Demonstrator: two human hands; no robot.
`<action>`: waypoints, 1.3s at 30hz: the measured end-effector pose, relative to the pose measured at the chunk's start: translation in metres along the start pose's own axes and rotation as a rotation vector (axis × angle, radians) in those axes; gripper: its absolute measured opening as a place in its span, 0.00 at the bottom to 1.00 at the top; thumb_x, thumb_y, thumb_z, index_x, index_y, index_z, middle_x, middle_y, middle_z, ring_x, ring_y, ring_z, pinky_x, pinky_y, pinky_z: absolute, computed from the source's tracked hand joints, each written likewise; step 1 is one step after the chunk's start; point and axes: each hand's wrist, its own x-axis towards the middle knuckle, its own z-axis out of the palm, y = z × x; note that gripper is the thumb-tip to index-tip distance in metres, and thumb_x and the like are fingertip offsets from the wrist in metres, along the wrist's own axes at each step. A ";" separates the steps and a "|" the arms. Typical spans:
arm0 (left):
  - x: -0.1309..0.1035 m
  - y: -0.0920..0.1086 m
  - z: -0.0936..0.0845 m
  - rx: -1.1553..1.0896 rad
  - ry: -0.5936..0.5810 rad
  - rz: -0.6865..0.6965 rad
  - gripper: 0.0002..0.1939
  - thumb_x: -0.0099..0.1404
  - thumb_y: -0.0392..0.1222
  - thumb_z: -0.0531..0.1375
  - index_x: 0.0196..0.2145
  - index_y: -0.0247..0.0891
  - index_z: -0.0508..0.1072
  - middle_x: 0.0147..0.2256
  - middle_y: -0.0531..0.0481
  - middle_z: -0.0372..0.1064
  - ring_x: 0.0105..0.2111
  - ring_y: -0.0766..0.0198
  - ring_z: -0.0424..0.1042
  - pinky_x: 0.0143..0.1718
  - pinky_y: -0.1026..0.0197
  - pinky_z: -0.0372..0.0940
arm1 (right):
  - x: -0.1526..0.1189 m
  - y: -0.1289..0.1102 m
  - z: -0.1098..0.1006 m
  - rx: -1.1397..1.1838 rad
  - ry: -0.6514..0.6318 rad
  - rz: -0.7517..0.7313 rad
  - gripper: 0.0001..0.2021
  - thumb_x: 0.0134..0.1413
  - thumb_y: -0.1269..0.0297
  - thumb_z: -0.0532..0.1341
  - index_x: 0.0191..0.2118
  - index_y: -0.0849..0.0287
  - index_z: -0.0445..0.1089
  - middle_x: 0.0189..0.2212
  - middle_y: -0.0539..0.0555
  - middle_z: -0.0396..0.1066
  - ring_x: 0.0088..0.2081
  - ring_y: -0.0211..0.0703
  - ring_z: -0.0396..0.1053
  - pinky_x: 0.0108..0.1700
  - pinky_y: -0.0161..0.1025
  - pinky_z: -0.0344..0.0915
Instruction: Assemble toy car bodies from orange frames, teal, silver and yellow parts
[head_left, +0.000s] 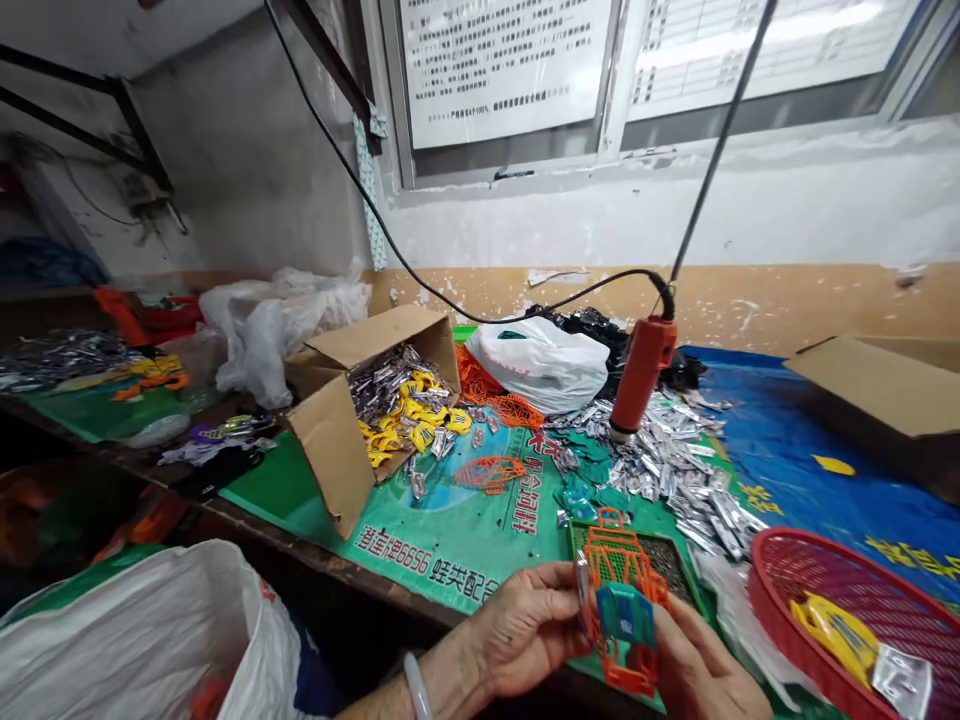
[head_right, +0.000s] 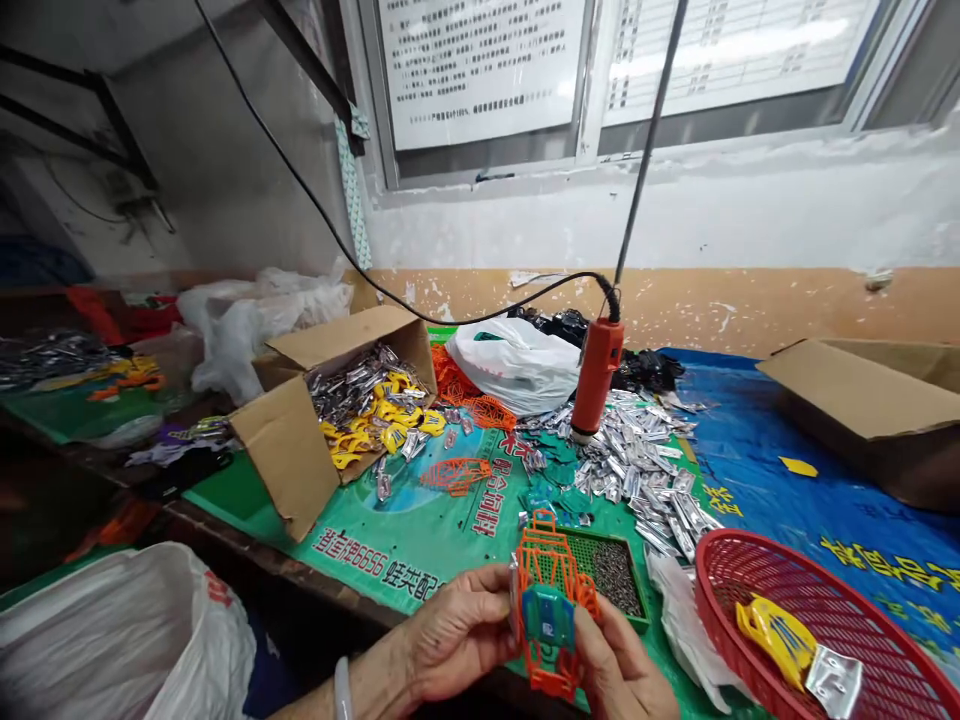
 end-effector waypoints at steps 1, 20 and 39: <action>-0.004 0.002 -0.001 0.071 -0.012 0.020 0.14 0.47 0.29 0.65 0.35 0.32 0.78 0.31 0.47 0.73 0.29 0.68 0.70 0.34 0.64 0.62 | 0.000 -0.001 0.001 -0.001 -0.005 -0.007 0.29 0.36 0.46 0.69 0.43 0.62 0.74 0.37 0.59 0.77 0.37 0.51 0.75 0.34 0.37 0.73; -0.007 0.054 -0.059 -0.129 0.364 0.263 0.16 0.46 0.39 0.70 0.26 0.36 0.66 0.23 0.53 0.70 0.25 0.63 0.69 0.28 0.57 0.68 | 0.106 -0.062 0.142 -0.787 -0.450 -0.416 0.21 0.62 0.54 0.51 0.46 0.66 0.70 0.35 0.55 0.72 0.34 0.42 0.71 0.35 0.40 0.69; 0.002 0.096 -0.081 -0.164 0.478 0.357 0.12 0.50 0.43 0.69 0.26 0.35 0.71 0.30 0.49 0.75 0.31 0.62 0.72 0.34 0.59 0.69 | 0.222 -0.027 0.262 -1.358 -0.406 -0.444 0.15 0.60 0.60 0.58 0.50 0.62 0.66 0.49 0.58 0.67 0.48 0.46 0.68 0.49 0.50 0.67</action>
